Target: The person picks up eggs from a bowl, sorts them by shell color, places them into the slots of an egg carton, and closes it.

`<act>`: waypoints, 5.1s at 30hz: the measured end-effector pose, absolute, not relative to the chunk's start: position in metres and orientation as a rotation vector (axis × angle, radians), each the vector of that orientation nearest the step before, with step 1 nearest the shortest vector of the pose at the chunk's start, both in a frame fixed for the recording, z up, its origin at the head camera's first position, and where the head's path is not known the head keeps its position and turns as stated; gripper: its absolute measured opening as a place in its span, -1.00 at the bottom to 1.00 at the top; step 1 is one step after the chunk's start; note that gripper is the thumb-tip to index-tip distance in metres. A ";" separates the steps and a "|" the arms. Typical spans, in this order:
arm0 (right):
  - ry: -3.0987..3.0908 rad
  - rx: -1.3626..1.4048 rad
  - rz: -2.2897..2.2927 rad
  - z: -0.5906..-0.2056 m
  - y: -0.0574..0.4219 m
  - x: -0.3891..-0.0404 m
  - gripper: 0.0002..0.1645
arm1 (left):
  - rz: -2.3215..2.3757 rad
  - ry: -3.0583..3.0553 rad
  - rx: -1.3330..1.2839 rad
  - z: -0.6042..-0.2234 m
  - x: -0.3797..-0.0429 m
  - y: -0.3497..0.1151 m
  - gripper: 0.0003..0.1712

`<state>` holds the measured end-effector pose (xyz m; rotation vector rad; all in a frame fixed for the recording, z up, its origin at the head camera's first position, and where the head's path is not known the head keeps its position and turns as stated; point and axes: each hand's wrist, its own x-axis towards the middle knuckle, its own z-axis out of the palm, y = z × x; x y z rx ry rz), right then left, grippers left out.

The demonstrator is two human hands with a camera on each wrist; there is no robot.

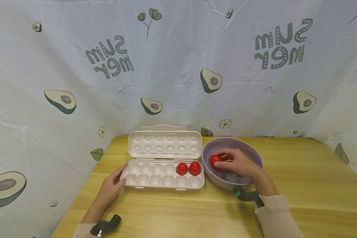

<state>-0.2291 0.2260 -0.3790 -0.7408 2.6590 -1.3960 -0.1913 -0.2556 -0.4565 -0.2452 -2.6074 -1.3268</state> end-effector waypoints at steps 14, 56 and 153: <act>2.638 -0.700 -1.502 -0.376 0.222 -0.228 -0.61 | -1.319 -2.598 -0.248 -0.459 -0.193 -0.257 -0.38; 2.639 -0.640 -1.678 -0.354 0.183 -0.213 -0.48 | -1.312 -2.627 -0.205 -0.456 -0.191 -0.255 -0.36; 2.391 -0.478 -2.122 -0.387 0.066 -0.226 -0.53 | -1.325 -2.609 -0.235 -0.458 -0.194 -0.256 -0.38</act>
